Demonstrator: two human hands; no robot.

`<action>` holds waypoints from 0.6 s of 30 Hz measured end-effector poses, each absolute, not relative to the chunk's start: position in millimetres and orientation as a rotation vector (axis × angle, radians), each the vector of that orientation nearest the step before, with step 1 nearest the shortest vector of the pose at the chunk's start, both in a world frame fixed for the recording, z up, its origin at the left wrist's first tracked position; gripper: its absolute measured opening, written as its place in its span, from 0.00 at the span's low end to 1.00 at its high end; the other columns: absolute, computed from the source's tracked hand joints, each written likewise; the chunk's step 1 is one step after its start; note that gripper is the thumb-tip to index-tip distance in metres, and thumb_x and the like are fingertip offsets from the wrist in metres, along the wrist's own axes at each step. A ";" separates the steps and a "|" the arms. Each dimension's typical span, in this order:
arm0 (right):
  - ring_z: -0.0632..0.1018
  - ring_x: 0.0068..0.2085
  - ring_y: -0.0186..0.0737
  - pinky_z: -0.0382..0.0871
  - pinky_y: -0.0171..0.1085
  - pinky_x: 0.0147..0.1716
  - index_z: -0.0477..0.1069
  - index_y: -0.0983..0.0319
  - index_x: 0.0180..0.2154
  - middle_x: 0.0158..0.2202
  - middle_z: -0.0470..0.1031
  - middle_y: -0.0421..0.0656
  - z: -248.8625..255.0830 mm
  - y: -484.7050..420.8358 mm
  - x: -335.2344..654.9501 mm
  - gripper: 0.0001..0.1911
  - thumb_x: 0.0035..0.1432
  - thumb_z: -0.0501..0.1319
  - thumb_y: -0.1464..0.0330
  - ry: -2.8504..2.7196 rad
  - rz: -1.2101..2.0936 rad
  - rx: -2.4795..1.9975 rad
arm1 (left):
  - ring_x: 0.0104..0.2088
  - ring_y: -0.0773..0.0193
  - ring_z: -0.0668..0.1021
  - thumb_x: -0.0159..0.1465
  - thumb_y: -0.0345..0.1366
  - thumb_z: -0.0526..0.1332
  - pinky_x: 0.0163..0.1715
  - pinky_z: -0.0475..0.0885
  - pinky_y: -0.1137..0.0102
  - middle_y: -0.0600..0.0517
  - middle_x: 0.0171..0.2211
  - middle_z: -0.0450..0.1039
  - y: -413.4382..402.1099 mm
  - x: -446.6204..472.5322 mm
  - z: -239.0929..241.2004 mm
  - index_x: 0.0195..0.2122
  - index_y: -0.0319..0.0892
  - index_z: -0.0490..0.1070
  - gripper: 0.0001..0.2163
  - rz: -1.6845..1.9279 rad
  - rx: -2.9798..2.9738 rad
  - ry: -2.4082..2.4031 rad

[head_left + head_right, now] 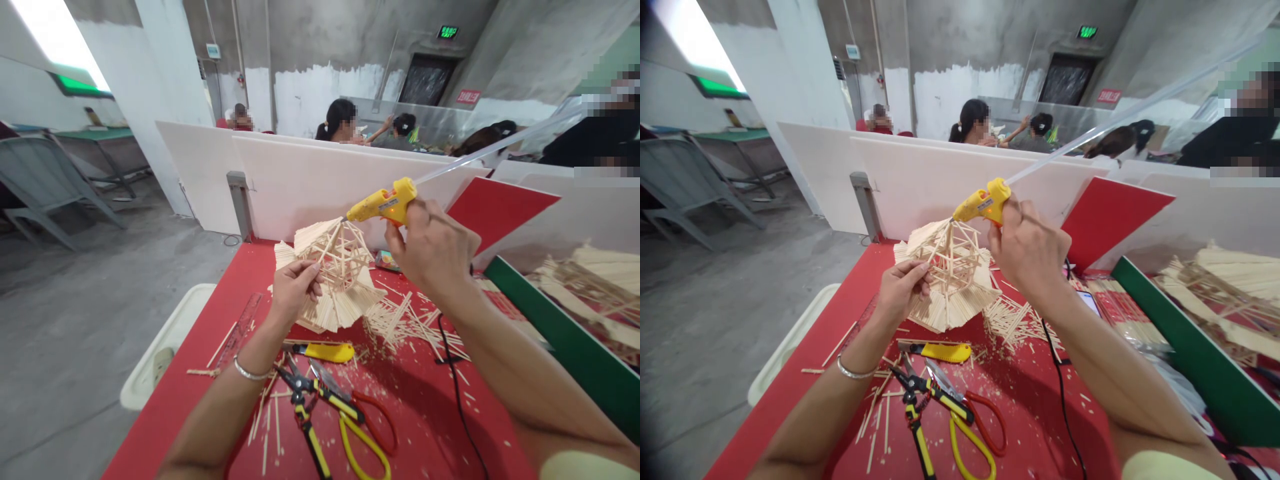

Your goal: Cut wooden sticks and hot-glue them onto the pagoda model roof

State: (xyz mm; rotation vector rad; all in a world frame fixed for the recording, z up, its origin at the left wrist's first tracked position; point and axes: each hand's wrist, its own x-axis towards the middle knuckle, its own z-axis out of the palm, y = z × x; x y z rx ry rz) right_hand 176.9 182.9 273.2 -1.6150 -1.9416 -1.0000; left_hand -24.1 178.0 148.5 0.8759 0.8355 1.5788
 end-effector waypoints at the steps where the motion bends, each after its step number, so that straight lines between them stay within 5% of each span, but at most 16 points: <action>1: 0.73 0.33 0.42 0.51 0.38 0.25 0.62 0.66 0.57 0.40 0.74 0.51 273.1 182.9 177.0 0.25 0.66 0.47 0.58 -1.941 -1.003 -1.613 | 0.16 0.70 0.73 0.52 0.43 0.73 0.13 0.65 0.77 0.51 0.22 0.75 178.1 -24.0 149.0 0.31 0.35 0.75 0.15 1.574 0.879 0.834; 18: 0.73 0.34 0.43 0.55 0.39 0.26 0.62 0.66 0.58 0.40 0.74 0.50 272.0 184.3 177.6 0.25 0.66 0.47 0.59 -1.933 -0.996 -1.600 | 0.15 0.70 0.73 0.51 0.47 0.72 0.12 0.64 0.76 0.50 0.22 0.74 177.0 -24.3 154.3 0.25 0.37 0.73 0.17 1.546 0.872 0.872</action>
